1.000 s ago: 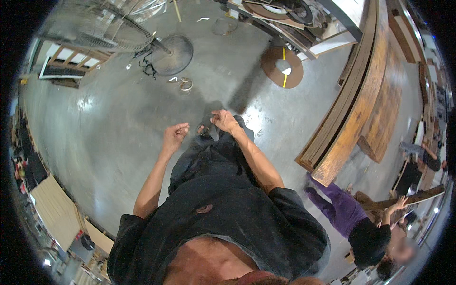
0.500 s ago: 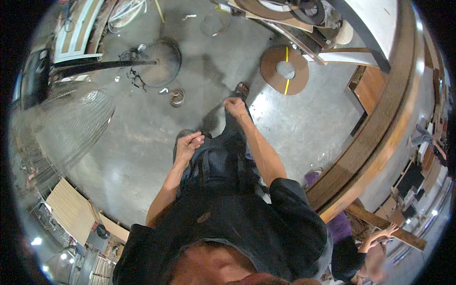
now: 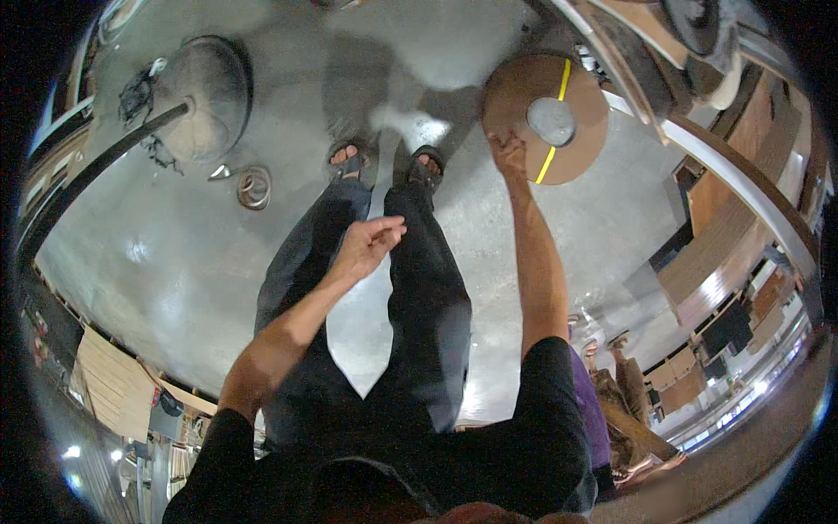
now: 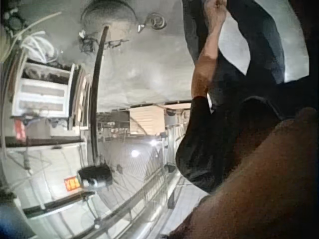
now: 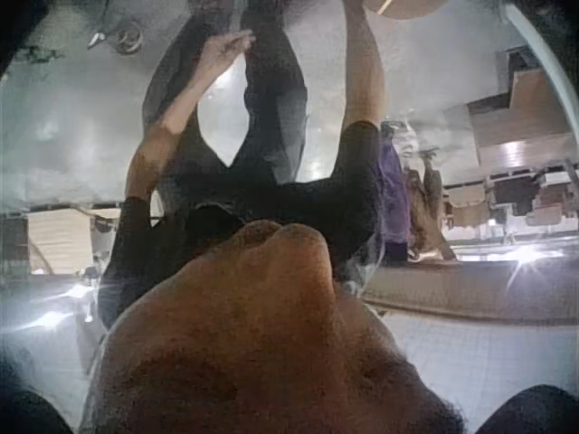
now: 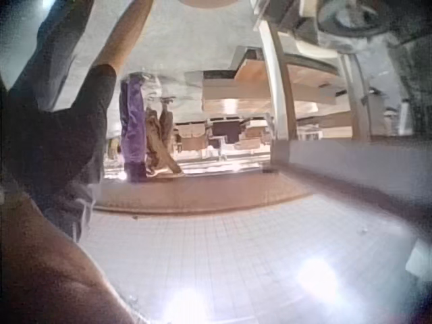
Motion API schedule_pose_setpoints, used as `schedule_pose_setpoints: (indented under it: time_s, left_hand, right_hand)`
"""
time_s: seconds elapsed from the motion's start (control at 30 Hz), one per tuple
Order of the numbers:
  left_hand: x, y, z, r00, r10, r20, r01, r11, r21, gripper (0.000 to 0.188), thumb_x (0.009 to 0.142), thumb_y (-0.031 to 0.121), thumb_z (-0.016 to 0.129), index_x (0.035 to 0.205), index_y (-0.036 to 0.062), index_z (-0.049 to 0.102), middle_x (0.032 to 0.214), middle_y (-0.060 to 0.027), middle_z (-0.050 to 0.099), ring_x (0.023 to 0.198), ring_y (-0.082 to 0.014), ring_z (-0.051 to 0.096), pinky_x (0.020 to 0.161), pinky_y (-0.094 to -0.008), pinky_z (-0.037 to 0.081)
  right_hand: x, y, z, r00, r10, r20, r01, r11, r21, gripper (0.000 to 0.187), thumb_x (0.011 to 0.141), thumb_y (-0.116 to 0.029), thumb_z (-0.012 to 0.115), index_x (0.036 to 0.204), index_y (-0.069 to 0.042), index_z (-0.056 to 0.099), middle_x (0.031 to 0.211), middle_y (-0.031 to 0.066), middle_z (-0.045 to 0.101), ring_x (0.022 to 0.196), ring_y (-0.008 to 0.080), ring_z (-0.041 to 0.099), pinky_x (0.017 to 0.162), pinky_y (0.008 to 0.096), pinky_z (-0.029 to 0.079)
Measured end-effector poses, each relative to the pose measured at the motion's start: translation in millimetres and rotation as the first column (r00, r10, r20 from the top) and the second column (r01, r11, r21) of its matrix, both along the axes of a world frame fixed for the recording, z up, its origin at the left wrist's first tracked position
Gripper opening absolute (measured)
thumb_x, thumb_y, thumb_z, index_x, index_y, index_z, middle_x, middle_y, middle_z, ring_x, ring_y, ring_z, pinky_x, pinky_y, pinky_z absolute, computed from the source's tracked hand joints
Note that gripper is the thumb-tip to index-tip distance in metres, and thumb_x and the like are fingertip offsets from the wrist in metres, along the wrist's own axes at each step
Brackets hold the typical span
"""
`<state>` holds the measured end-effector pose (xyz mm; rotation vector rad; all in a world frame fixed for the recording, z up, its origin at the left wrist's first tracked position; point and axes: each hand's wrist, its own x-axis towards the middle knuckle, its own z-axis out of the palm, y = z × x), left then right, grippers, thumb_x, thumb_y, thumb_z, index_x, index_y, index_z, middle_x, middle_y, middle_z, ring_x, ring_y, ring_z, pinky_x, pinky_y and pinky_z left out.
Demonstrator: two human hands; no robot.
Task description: The person feeds wooden planks through a planer machine to smooth their surfaces. They then move to a large circular machine, where they use a utility knife to cut a yellow strap and remove a black rubber band from a rotating disc.
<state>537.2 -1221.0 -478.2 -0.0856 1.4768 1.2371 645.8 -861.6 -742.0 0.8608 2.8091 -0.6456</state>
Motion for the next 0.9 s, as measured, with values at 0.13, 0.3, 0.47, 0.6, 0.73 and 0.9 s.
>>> schedule_pose_setpoints:
  time_s: [0.13, 0.3, 0.47, 0.6, 0.73, 0.9]
  left_hand:
    - [-21, 29, 17, 0.999, -0.054, -0.007, 0.054, 0.997, 0.047, 0.036, 0.097, 0.021, 0.063, 0.128, 0.0019, 0.061, 0.114, -0.0122, 0.071, 0.1, -0.0164, 0.068, 0.088, -0.0292, 0.053]
    - [-55, 42, 7, 0.989, 0.006, 0.148, -0.001, 0.999, -0.035, 0.039, 0.099, 0.022, 0.059, 0.13, -0.0022, 0.058, 0.118, -0.0168, 0.068, 0.109, -0.0206, 0.066, 0.095, -0.032, 0.052]
    - [-53, 61, 1, 0.98, 0.053, 0.194, -0.053, 0.999, -0.008, 0.042, 0.098, 0.024, 0.061, 0.13, -0.0036, 0.057, 0.121, -0.0203, 0.066, 0.109, -0.0224, 0.066, 0.094, -0.0329, 0.053]
    - [-53, 76, 0, 0.984, -0.003, 0.179, 0.007, 1.0, -0.022, 0.041, 0.098, 0.021, 0.061, 0.129, -0.0048, 0.057, 0.118, -0.0201, 0.067, 0.107, -0.0213, 0.066, 0.093, -0.0332, 0.054]
    - [-52, 80, -4, 0.982, -0.013, 0.191, 0.021, 0.999, -0.039, 0.039, 0.098, 0.02, 0.061, 0.128, -0.0047, 0.057, 0.119, -0.019, 0.067, 0.11, -0.0185, 0.065, 0.094, -0.0279, 0.05]
    - [-39, 78, -4, 0.976, 0.0, 0.217, 0.015, 0.998, -0.068, 0.042, 0.098, 0.021, 0.06, 0.13, -0.0058, 0.055, 0.121, -0.0201, 0.066, 0.11, -0.0218, 0.066, 0.095, -0.0316, 0.053]
  right_hand:
    - [-56, 38, -37, 0.972, -0.123, 0.202, 0.157, 0.974, -0.162, 0.064, 0.088, -0.054, 0.06, 0.115, 0.004, 0.06, 0.111, 0.0257, 0.064, 0.106, 0.0435, 0.058, 0.095, 0.0539, 0.041]
    - [-48, 40, -75, 0.95, -0.259, 0.174, 0.232, 0.959, 0.161, 0.086, 0.083, -0.071, 0.057, 0.115, 0.009, 0.062, 0.115, 0.0308, 0.062, 0.112, 0.0479, 0.056, 0.1, 0.0557, 0.039]
    - [-46, 36, -64, 0.901, -0.26, 0.348, 0.252, 0.965, 0.07, 0.086, 0.08, -0.072, 0.058, 0.109, 0.008, 0.064, 0.113, 0.0305, 0.063, 0.109, 0.0484, 0.057, 0.097, 0.0548, 0.041]
    - [-24, 3, -69, 0.878, -0.227, 0.422, 0.3, 0.947, -0.115, 0.07, 0.081, -0.066, 0.063, 0.086, 0.004, 0.068, 0.089, 0.0251, 0.068, 0.094, 0.042, 0.064, 0.086, 0.0521, 0.046]
    - [-2, -35, -66, 0.889, -0.434, 0.144, 0.457, 0.856, -0.241, 0.055, 0.082, -0.05, 0.072, 0.07, 0.003, 0.062, 0.07, 0.0173, 0.063, 0.071, 0.0354, 0.061, 0.071, 0.0453, 0.047]
    - [-6, -37, -52, 0.925, -0.267, 0.271, 0.355, 0.861, -0.363, 0.054, 0.085, -0.052, 0.067, 0.1, 0.0, 0.069, 0.095, 0.0215, 0.069, 0.091, 0.0435, 0.061, 0.084, 0.0513, 0.045]
